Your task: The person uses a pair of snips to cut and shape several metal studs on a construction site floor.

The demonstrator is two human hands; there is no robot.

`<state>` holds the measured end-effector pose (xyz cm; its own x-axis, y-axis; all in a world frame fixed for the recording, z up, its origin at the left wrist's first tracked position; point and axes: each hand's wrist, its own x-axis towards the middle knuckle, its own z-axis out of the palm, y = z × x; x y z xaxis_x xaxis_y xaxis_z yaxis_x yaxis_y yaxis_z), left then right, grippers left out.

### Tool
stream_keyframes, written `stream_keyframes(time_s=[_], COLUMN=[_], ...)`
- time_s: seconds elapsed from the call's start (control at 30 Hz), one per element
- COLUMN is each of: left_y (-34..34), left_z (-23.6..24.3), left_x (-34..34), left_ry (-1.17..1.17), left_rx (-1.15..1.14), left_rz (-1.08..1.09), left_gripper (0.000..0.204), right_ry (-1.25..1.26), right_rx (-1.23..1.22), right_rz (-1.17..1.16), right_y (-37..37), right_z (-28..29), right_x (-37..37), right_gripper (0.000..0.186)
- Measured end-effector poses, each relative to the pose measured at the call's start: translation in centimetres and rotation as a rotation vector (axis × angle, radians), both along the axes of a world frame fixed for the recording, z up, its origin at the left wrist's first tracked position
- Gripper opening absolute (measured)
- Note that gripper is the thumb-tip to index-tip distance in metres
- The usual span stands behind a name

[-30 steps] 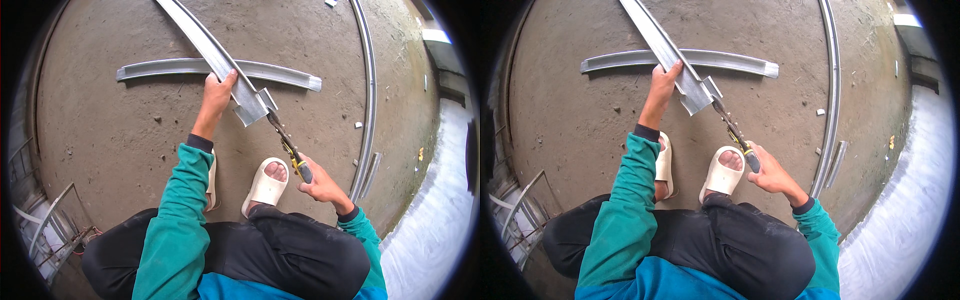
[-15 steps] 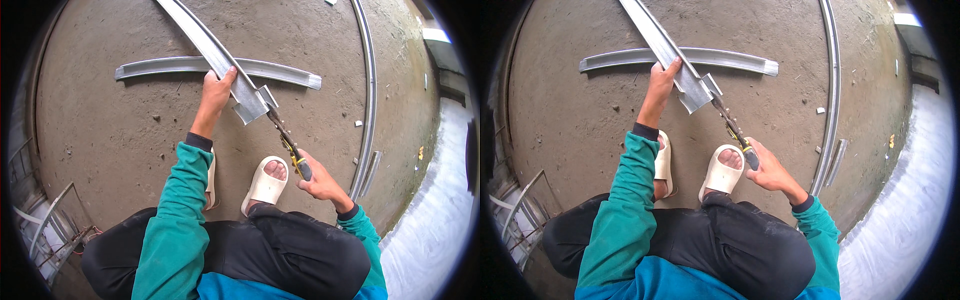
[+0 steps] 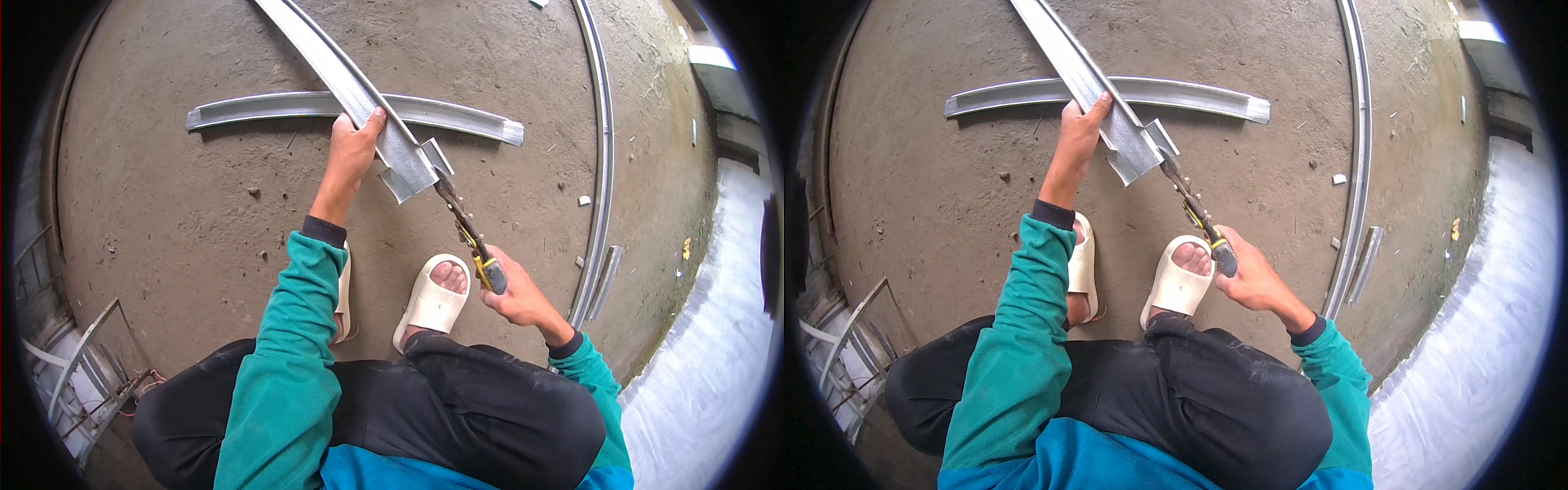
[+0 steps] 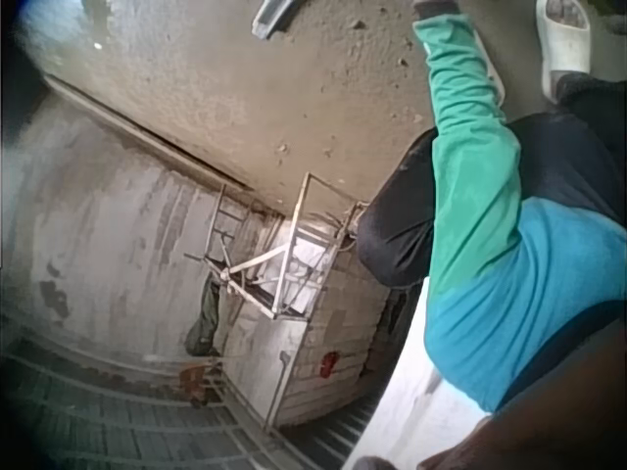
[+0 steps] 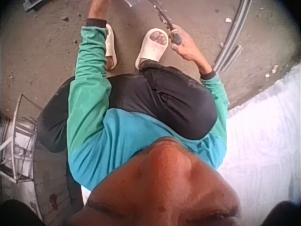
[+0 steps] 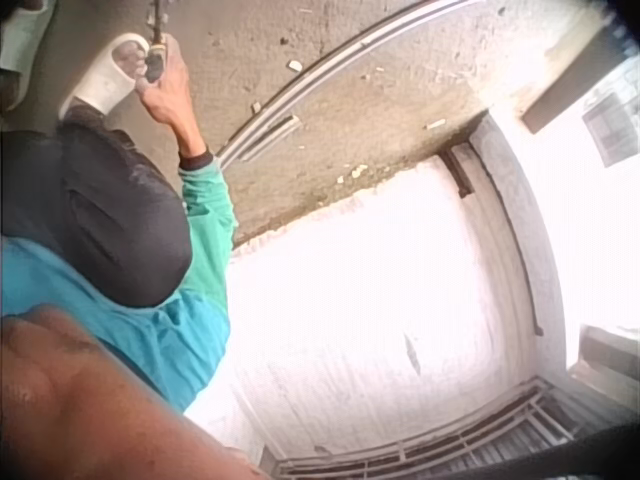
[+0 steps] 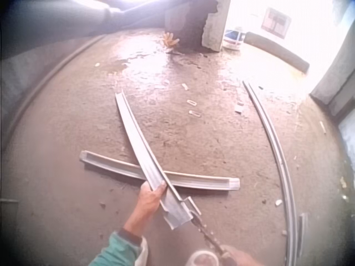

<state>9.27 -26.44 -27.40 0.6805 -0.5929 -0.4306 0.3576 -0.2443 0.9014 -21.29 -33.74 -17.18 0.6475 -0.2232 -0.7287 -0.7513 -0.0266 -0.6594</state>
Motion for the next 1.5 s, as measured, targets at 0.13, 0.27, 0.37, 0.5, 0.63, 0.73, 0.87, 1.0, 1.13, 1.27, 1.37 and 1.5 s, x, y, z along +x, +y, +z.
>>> stream_keyframes(time_s=[0.13,0.27,0.37,0.5,0.63,0.73,0.87,1.0,1.13,1.27,1.37,1.5], left_y=[-0.2,-0.2,-0.1,-0.3,-0.6,-0.4,-0.2,-0.4,-0.5,-0.3,-0.4,-0.4], left_z=[-0.3,-0.8,-1.6,-2.1,-1.9,-2.6,-2.4,-3.0,-2.9,-3.5,-3.7,-4.0], left_x=[-0.3,-0.9,-0.9,-1.0,-1.4,-1.1,-1.2,-1.5,-1.6,-1.5,-1.4,-1.2], left_ry=[-0.02,-0.056,-0.046,-0.06,-0.1,-0.116,-0.048,-0.064,-0.054,-0.082,-0.083,-0.088], left_rx=[-0.02,-0.004,-0.004,0.071,0.09,0.077,-0.004,-0.073,-0.038,-0.056,-0.073,-0.05], left_rz=[0.005,0.015,0.029,-0.003,-0.026,-0.007,-0.008,0.065,0.028,0.047,0.035,0.042], left_gripper=[0.037,0.035,0.035,0.033,0.031,0.03,0.031,0.031,0.031,0.03,0.03,0.03], right_ry=[-0.029,-0.043,0.057,0.127,0.101,0.073,0.028,-0.04,0.086,0.216,0.243,0.118], right_rx=[-0.05,0.005,-0.005,-0.089,-0.189,-0.195,-0.116,-0.371,-0.571,-0.408,-0.402,-0.589], right_rz=[-0.016,-0.064,-0.039,-0.017,-0.083,0.002,0.017,0.031,0.011,-0.077,-0.079,-0.217], right_y=[-0.1,0.3,0.5,1.1,1.5,0.4,-0.3,0.5,1.5,1.7,1.9,2.3], right_z=[-1.2,-2.0,-2.4,-3.8,-4.8,-5.1,-4.4,-3.7,-4.5,-4.8,-4.9,-5.1], right_x=[-0.8,-0.7,-0.4,-1.0,-1.1,-1.6,-1.8,-1.6,-1.5,-0.8,-0.4,-0.7], right_gripper=[0.068,0.064,0.054,0.039,0.028,0.042,0.049,0.046,0.039,0.033,0.032,0.028])
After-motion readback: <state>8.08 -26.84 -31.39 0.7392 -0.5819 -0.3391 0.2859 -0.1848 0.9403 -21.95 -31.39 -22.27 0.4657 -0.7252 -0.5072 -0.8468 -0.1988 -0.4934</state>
